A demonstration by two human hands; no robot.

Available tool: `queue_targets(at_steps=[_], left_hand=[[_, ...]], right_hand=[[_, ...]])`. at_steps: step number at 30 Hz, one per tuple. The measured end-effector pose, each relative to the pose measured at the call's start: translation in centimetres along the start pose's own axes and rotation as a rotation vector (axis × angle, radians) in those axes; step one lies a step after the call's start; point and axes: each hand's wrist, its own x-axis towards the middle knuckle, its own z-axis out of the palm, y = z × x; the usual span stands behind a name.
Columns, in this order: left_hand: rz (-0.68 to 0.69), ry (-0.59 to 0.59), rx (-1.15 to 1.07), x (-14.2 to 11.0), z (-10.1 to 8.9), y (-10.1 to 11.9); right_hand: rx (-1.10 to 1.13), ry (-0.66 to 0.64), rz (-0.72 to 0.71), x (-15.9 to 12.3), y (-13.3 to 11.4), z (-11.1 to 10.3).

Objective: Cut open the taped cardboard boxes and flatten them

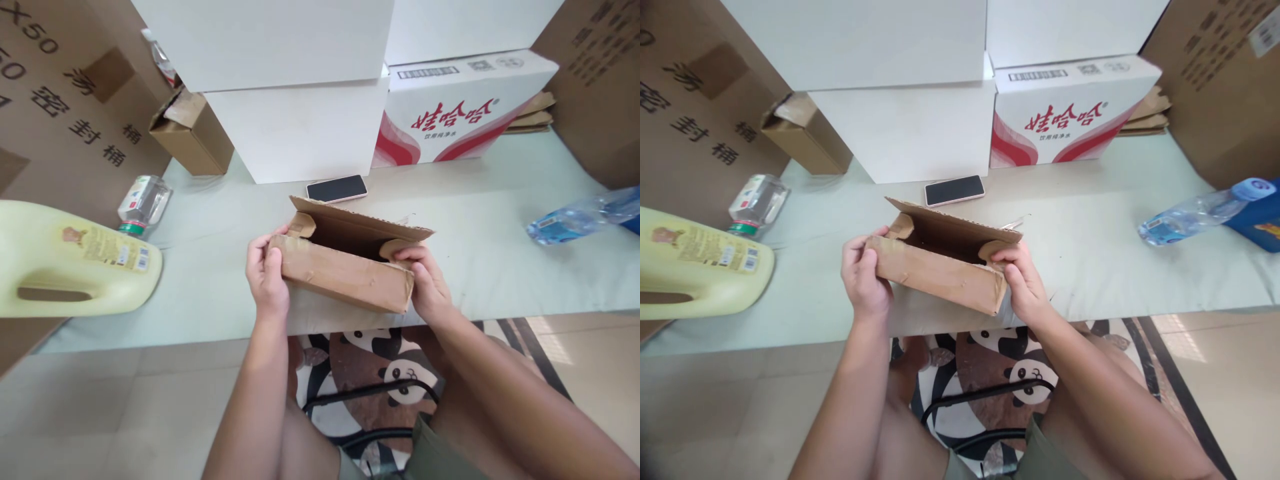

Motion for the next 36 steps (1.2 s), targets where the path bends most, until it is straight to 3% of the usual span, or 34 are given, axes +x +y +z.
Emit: queue_targets(at_steps=[18,36], left_hand=[[-0.022,-0.014,-0.026,-0.01,-0.26,-0.19],[-0.038,-0.011,-0.061,-0.01,-0.24,-0.16]], right_hand=[[0.021,0.005,0.044,-0.23,0.24,0.06],[0.050,0.004,-0.008,-0.22,0.39,0.06]])
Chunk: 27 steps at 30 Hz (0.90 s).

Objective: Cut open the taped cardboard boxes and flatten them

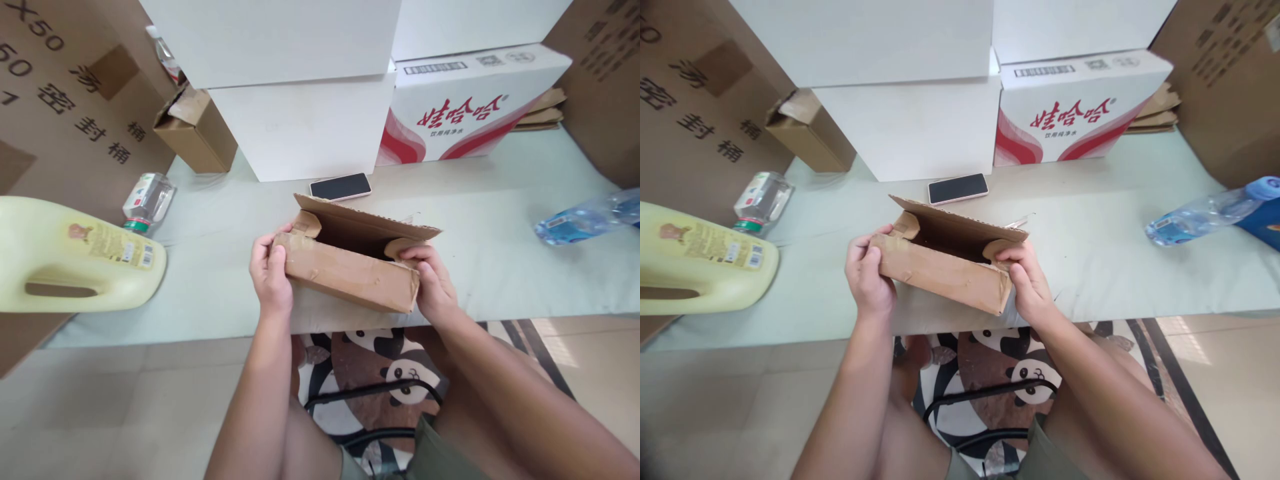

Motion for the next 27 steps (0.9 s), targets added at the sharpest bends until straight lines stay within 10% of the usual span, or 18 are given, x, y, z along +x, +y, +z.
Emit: queue_targets(at_steps=[27], left_hand=[[-0.009,0.013,0.000,0.01,0.18,0.23]], right_hand=[[-0.017,0.012,-0.004,-0.08,0.02,-0.03]])
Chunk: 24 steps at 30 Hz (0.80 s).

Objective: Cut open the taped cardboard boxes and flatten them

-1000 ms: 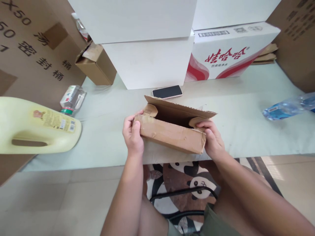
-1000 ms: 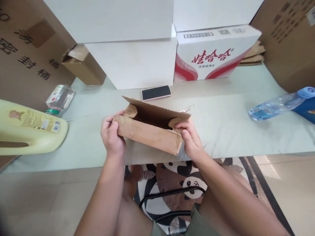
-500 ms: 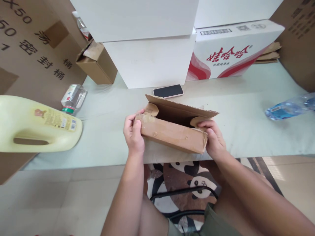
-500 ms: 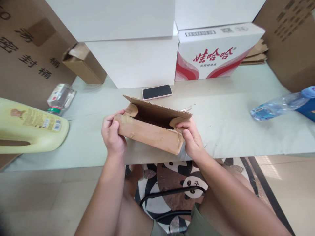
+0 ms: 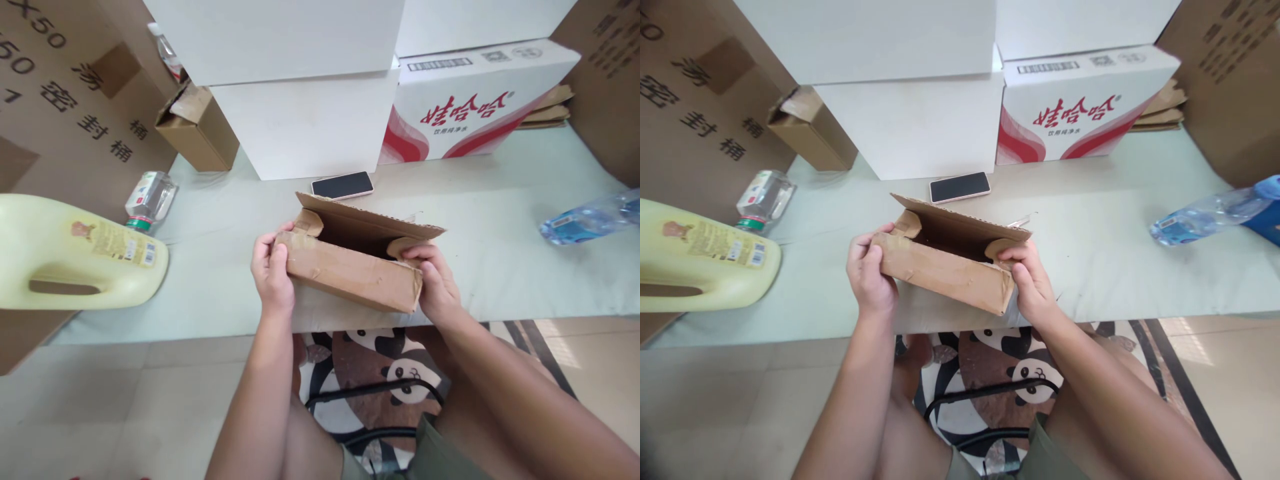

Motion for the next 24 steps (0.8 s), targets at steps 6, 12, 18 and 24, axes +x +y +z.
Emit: queue_targets(at_steps=[6,12,18,24], left_hand=[[0.000,-0.006,0.003,0.00,0.00,0.05],[0.010,-0.011,0.023,-0.02,-0.01,0.05],[0.006,-0.013,0.026,-0.02,-0.04,-0.05],[-0.002,0.003,0.009,-0.03,0.05,0.08]], right_hand=[[0.000,-0.009,-0.017,0.09,-0.09,0.10],[-0.025,0.000,-0.009,0.04,-0.03,0.04],[-0.022,0.013,0.030,-0.05,-0.06,0.07],[-0.021,0.024,0.019,0.12,-0.20,0.11]])
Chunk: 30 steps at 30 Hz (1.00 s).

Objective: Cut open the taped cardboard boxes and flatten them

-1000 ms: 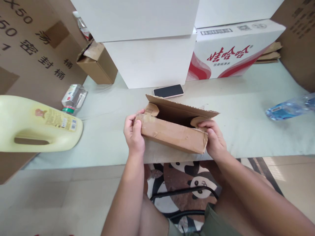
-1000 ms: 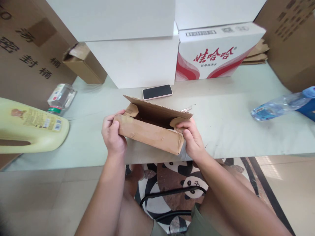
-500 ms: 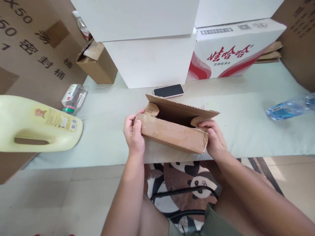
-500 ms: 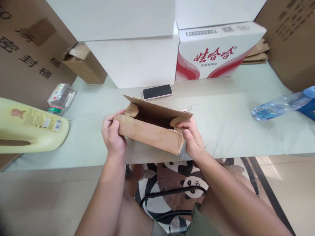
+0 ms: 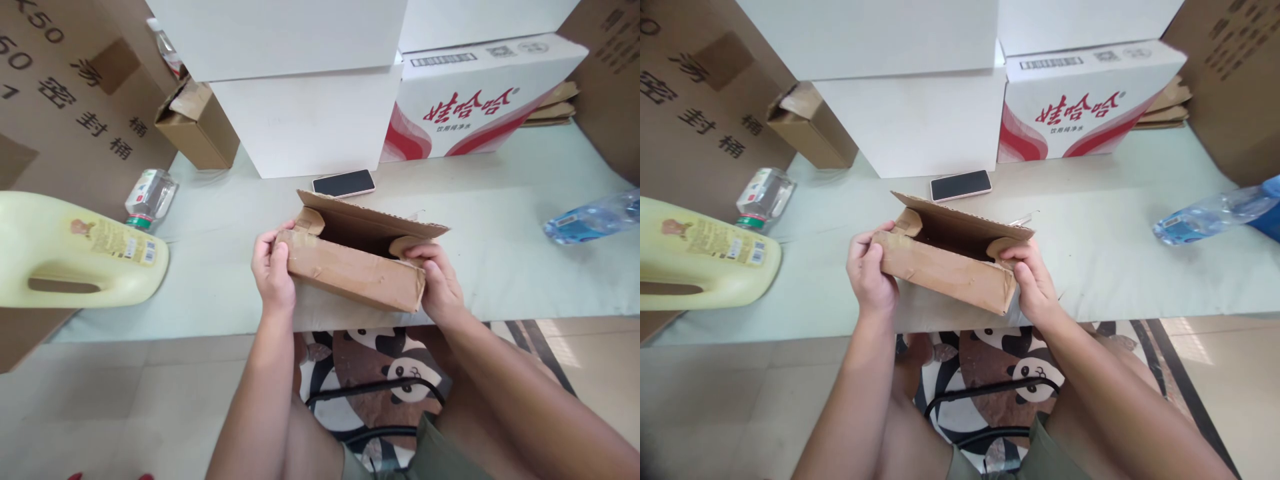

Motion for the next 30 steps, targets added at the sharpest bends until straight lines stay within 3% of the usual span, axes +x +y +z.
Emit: queue_targets(at_steps=[21,30], left_hand=[[-0.080,0.006,0.021,0.38,0.23,0.39],[-0.055,0.009,0.006,0.30,0.31,0.34]], right_hand=[[-0.015,0.011,-0.010,-0.04,-0.22,0.11],[-0.003,0.026,-0.028,0.01,-0.26,0.20]])
